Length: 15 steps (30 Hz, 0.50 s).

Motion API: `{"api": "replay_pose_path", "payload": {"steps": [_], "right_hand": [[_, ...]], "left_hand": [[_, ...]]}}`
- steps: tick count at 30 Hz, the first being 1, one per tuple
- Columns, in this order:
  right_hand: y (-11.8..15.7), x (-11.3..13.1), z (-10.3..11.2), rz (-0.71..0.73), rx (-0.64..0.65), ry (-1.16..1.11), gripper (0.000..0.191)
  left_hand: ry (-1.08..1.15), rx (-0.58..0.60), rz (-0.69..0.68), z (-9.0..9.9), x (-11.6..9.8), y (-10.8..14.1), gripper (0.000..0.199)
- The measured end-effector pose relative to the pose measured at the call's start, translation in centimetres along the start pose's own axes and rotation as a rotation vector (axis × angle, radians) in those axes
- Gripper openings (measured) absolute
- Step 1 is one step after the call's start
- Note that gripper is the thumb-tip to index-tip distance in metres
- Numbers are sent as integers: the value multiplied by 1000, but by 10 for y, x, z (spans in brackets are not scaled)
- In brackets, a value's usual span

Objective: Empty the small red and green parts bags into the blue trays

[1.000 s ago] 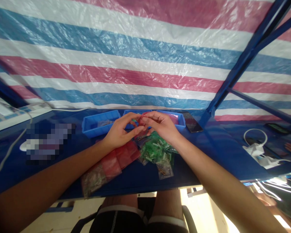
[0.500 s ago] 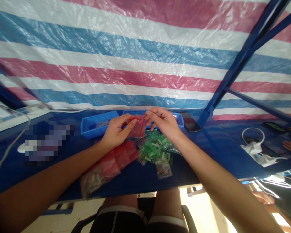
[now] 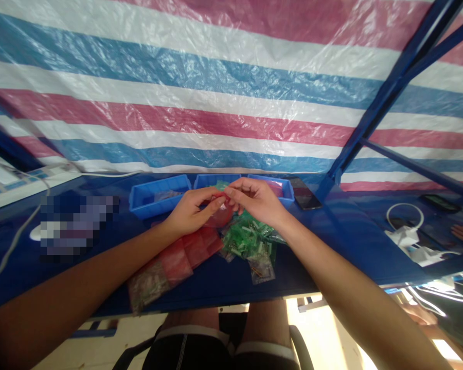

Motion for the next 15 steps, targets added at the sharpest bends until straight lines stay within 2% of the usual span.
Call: {"api": "replay_pose_path", "payload": {"steps": [15], "right_hand": [[5,8,-1,34,54,101,37]], "left_hand": [[-29,62,-52,-2,3,0,31]]}}
Point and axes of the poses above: each hand's wrist, its own y-axis away from the middle knuckle, its own z-axis out of the back of the hand, x = y × z, the point moved 1 cm from there along -y, towards the middle knuckle, and after that the axes turned 13 degrees about -x, right-handed, at the moved point
